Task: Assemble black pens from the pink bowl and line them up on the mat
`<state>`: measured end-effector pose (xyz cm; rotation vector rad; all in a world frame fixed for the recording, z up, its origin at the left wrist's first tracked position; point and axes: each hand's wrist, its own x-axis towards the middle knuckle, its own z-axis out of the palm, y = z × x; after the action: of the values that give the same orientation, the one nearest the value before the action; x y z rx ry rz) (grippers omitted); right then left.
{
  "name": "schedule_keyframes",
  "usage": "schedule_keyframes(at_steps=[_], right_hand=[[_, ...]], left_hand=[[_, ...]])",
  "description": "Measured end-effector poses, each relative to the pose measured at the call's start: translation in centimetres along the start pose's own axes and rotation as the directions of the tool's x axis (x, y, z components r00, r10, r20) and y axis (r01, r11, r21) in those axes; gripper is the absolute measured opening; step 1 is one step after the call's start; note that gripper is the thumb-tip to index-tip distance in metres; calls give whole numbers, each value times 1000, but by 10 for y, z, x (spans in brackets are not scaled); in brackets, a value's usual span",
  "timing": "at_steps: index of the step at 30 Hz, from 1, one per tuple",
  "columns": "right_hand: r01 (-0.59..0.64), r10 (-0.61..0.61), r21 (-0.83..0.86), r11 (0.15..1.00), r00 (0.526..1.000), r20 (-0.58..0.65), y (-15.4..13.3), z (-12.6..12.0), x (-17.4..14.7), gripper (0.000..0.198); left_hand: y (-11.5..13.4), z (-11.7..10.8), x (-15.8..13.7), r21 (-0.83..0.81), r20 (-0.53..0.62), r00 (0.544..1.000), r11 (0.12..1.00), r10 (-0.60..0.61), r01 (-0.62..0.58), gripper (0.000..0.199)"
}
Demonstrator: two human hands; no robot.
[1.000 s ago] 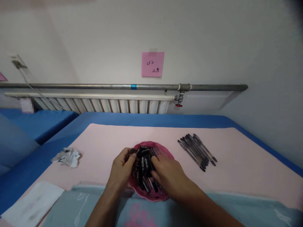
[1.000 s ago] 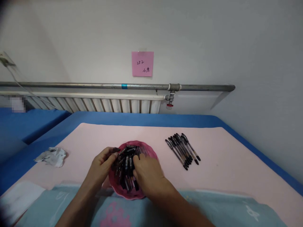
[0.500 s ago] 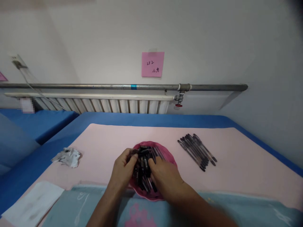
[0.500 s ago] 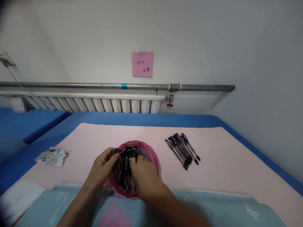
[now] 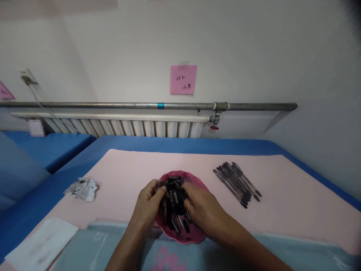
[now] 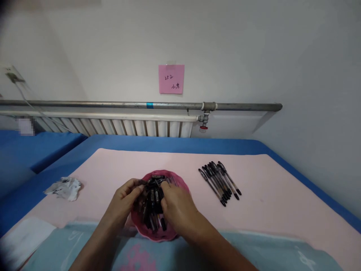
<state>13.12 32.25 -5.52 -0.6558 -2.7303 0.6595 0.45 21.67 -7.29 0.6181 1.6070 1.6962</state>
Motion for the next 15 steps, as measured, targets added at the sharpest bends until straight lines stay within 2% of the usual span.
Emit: schedule_keyframes(at_steps=[2,4,6,8,11,13,15], right_hand=[[-16,22,237,971,1000,-21,-3,-3,1,21],[-52,56,438,898,998,4,-7,-2,1,20],[-85,78,537,839,996,37,-12,0,0,18],[-96,74,553,828,995,63,-14,-3,0,13],[-68,73,482,874,997,10,-7,-17,4,7],[-88,124,286,954,986,-109,3,-29,6,12],[-141,143,24,990,982,-127,13,-35,8,14]], left_hand=[[-1,1,0,-50,54,998,998,-31,34,16],[-2,3,-1,-69,119,991,995,-63,72,19],[-3,6,-3,-95,163,982,990,-91,108,21],[-2,7,-4,-147,173,980,981,-101,128,22],[3,6,-4,-220,114,989,969,-92,116,21],[7,4,-4,-243,69,993,963,-98,112,23],[9,3,-3,-261,52,992,958,-112,121,26]])
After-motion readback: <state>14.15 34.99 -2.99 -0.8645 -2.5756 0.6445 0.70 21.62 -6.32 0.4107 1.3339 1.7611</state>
